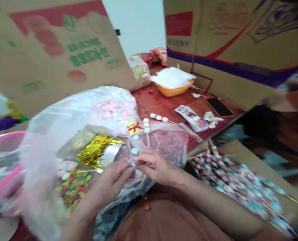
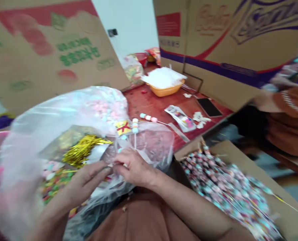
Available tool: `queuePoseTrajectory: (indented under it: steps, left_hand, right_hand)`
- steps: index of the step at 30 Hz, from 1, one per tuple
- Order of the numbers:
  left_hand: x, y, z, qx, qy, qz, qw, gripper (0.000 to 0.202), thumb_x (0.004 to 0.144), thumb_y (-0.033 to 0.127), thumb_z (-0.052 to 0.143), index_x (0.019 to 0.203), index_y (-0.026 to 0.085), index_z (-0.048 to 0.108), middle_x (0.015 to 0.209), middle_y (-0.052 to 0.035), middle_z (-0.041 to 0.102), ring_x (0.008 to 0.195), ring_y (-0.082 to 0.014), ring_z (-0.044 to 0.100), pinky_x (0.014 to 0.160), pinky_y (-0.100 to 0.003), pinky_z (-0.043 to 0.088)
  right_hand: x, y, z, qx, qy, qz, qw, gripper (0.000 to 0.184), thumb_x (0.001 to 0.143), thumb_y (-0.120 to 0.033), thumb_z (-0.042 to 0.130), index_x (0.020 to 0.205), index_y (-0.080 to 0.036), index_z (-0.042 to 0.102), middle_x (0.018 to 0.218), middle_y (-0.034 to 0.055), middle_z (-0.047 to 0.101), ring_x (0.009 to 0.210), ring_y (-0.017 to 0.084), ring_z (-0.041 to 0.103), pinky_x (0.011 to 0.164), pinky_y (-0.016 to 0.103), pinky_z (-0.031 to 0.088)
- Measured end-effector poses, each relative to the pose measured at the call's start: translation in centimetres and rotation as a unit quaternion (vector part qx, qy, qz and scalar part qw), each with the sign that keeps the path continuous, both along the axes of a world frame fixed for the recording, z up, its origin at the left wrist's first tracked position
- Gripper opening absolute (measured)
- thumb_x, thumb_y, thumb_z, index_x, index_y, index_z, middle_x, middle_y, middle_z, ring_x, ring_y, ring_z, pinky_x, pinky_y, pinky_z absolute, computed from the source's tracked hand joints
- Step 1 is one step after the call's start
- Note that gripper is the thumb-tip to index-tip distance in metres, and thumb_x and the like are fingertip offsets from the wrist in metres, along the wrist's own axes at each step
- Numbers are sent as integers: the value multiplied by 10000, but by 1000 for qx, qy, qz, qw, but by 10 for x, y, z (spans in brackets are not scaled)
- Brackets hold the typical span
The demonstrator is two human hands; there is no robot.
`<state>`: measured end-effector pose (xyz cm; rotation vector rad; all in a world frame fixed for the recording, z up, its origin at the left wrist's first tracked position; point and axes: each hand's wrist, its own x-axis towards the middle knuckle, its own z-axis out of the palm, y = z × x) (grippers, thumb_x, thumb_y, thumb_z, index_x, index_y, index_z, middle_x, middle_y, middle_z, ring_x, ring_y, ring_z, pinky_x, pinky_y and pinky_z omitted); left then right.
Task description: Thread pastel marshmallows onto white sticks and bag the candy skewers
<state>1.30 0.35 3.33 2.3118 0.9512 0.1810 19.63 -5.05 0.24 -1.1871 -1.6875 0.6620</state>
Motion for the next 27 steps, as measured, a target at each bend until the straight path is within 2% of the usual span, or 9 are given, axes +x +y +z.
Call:
queuePoseTrajectory:
  steps: [2,5,7,12,14,17,20,23,27]
  left_hand:
    - [-5,-4,-3,-21,-32,75,996,252,854,374,449,869,195,625,800,-23,668,744,-161,599,682,-253,457]
    - [-17,-5,-17,10,-48,181,982,193,808,332,527,885,187,629,820,-34,673,759,-168,598,687,-256,448]
    - [-23,-4,-25,17,-35,185,982,168,795,311,534,769,177,632,732,-29,662,701,-166,588,651,-252,438]
    - [-27,8,-24,-56,7,66,996,250,829,353,469,746,181,631,703,-23,666,660,-168,596,622,-256,446]
    - [-26,12,-19,26,47,88,995,226,782,354,533,864,174,644,877,-80,691,812,-234,618,763,-355,453]
    - [-18,10,-16,150,30,149,977,455,639,333,680,1052,163,597,1134,-157,619,1062,-337,534,954,-519,314]
    - [-6,2,-28,26,-95,178,979,329,687,345,632,963,171,585,923,-93,670,881,-252,600,823,-413,442]
    - [0,-5,-45,-136,-197,235,942,179,739,353,573,742,177,540,629,7,580,591,-146,540,567,-258,452]
    - [-4,-7,-49,-128,-190,226,947,187,741,341,590,680,167,557,595,20,552,568,-121,494,541,-219,404]
  right_hand:
    - [-28,16,-11,-102,102,-1,990,143,799,-232,509,693,-167,579,642,-15,542,633,120,496,598,232,408]
    - [-43,30,-30,-205,170,-22,964,168,775,-274,532,644,-168,540,566,-44,484,550,96,432,507,205,349]
    - [-42,34,-36,-203,164,-25,965,125,735,-277,586,684,-164,563,613,-38,512,591,100,448,532,204,353]
    - [-34,31,-37,-153,102,52,981,64,745,-171,550,769,-171,610,689,-22,568,667,113,504,606,216,367]
    - [-34,29,-37,-125,90,21,988,93,776,-168,517,722,-170,592,668,-20,559,654,111,499,612,219,362]
    - [-33,26,-35,-89,78,-12,993,122,806,-187,491,699,-172,547,662,-19,530,636,105,473,603,215,350]
    - [-29,25,-32,-68,53,-5,996,200,832,-233,464,640,-179,469,629,-26,475,605,99,432,575,215,325]
    - [-25,26,-34,-77,36,-22,996,290,841,-291,441,577,-190,378,569,-42,400,548,89,366,525,216,283]
    - [-25,26,-44,-151,44,-29,987,429,858,-470,374,532,-196,323,523,-52,334,510,80,327,477,202,277]
